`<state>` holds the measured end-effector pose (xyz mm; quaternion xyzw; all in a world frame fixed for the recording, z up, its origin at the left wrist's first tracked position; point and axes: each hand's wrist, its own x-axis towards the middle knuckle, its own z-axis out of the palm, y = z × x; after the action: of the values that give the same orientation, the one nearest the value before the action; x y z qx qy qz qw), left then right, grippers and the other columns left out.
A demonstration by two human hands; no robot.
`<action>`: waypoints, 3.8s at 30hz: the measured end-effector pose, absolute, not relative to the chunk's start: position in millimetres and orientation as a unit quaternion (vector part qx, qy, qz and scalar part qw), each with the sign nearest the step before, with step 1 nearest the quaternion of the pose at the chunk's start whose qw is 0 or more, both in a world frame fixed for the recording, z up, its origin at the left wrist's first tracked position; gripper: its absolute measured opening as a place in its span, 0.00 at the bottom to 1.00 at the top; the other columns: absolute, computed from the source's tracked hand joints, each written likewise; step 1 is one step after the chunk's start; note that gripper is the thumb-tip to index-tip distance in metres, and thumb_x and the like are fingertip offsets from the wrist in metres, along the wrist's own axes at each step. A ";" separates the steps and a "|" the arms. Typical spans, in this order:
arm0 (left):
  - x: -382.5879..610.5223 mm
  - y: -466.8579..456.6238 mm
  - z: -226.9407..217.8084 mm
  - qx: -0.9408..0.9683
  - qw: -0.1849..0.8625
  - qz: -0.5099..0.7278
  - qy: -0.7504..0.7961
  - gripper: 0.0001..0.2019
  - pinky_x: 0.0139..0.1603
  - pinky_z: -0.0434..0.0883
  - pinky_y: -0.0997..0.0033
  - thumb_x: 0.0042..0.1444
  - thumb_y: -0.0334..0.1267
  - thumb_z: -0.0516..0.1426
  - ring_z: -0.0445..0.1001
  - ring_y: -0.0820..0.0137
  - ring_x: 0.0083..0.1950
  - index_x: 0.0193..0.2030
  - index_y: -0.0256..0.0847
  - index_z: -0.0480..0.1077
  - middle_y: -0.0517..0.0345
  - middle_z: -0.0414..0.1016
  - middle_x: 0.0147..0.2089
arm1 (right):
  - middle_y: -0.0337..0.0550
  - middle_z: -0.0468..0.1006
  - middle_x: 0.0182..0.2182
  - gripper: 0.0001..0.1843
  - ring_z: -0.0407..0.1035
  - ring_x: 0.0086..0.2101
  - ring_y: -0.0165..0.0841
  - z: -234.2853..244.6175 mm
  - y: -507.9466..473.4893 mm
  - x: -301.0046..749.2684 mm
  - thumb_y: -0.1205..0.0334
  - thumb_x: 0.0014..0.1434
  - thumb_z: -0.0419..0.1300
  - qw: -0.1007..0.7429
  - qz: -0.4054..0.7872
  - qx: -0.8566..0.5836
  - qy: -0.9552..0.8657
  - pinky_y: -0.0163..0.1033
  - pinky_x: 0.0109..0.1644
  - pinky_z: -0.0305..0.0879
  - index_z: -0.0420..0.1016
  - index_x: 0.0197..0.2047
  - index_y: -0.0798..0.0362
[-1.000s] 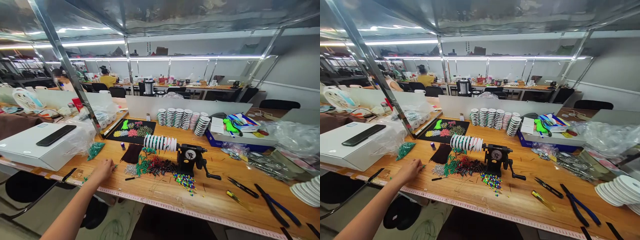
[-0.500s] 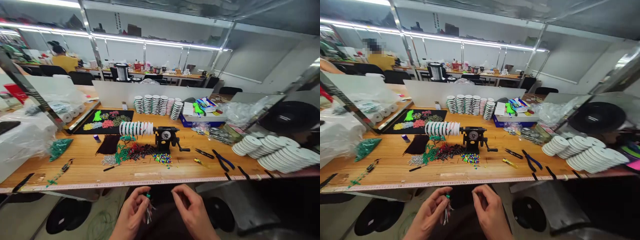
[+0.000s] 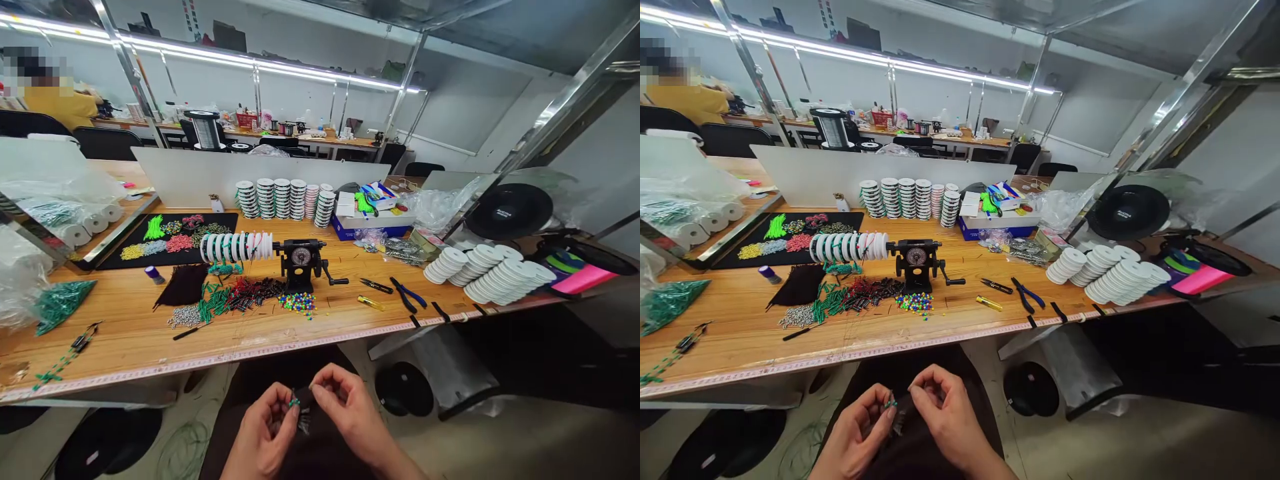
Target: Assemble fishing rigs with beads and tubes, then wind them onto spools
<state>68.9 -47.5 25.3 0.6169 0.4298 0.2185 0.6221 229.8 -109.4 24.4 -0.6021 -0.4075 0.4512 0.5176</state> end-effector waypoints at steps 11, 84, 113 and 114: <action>76.3 -42.9 36.7 0.592 0.655 0.168 0.439 0.19 0.28 0.57 0.73 0.44 0.53 0.63 0.56 0.73 0.27 0.24 0.41 0.63 0.63 0.61 0.24 | 0.37 0.74 0.22 0.12 0.60 0.24 0.30 14.0 -121.1 234.9 0.52 0.59 0.62 0.493 0.401 -0.642 -0.429 0.37 0.34 0.57 0.84 0.34 0.49; 82.1 -20.6 14.0 0.607 0.659 0.136 0.422 0.22 0.18 0.57 0.76 0.54 0.61 0.58 0.58 0.76 0.16 0.29 0.41 0.69 0.65 0.67 0.22 | 0.38 0.72 0.25 0.06 0.63 0.26 0.30 8.7 -110.4 230.3 0.68 0.66 0.58 0.393 0.126 -0.662 -0.625 0.39 0.37 0.50 0.75 0.36 0.54; 67.7 -21.5 41.3 0.733 0.441 0.217 0.470 0.14 0.26 0.60 0.72 0.53 0.50 0.60 0.65 0.70 0.24 0.27 0.44 0.80 0.60 0.77 0.24 | 0.41 0.78 0.53 0.15 0.69 0.54 0.35 32.7 -109.6 259.4 0.63 0.70 0.54 0.355 0.322 -0.614 -0.627 0.40 0.63 0.57 0.71 0.58 0.47; 64.2 -17.3 40.8 0.729 0.447 0.216 0.472 0.15 0.25 0.60 0.72 0.52 0.52 0.61 0.64 0.70 0.23 0.27 0.43 0.80 0.60 0.77 0.23 | 0.41 0.79 0.50 0.13 0.71 0.51 0.34 33.7 -108.2 257.3 0.63 0.70 0.53 0.349 0.339 -0.591 -0.643 0.38 0.59 0.60 0.73 0.55 0.47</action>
<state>64.2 -17.3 40.8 0.7286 0.4716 0.2163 0.4472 257.3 -108.2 33.7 -0.5913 -0.6433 0.3385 0.3493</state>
